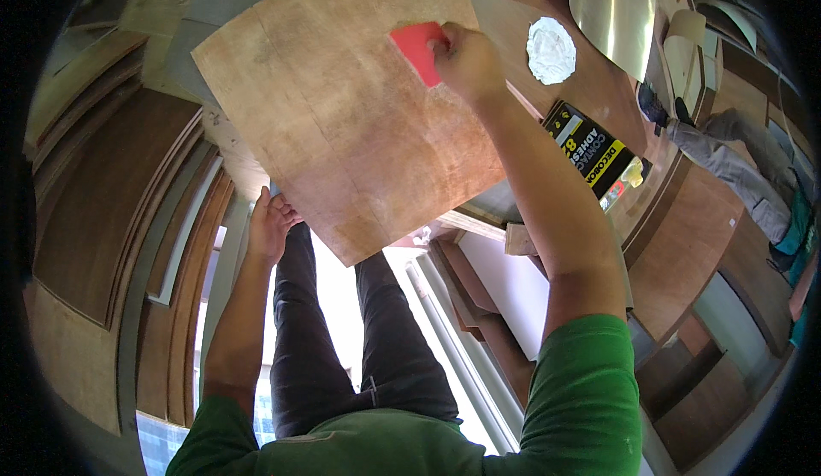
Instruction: The person pours adhesive from a tin onto a wood panel and spreads it across the surface with a red spreader.
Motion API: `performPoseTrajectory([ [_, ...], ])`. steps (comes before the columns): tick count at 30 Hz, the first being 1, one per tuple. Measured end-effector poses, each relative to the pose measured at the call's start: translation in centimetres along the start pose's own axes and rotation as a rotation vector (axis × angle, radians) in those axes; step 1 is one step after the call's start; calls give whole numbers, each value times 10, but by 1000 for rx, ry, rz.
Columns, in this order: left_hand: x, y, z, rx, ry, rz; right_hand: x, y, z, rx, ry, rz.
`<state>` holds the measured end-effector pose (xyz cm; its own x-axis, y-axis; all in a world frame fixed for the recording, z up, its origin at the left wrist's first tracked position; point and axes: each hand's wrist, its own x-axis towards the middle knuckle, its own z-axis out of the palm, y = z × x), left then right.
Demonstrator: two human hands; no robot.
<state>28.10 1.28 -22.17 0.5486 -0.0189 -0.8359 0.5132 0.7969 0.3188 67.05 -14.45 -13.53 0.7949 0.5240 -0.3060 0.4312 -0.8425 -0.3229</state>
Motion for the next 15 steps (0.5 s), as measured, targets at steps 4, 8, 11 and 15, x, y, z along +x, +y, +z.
performPoseTrajectory([
  [4,0,-2,1,1,-1,20,22,24,-3,-110,189,-1],
  [8,0,-2,1,14,-4,49,41,57,-15,-110,221,149],
  [11,-1,-1,5,1,29,47,52,79,-22,-103,187,260],
  [15,0,-3,0,9,-5,48,52,105,-27,-230,197,269],
])
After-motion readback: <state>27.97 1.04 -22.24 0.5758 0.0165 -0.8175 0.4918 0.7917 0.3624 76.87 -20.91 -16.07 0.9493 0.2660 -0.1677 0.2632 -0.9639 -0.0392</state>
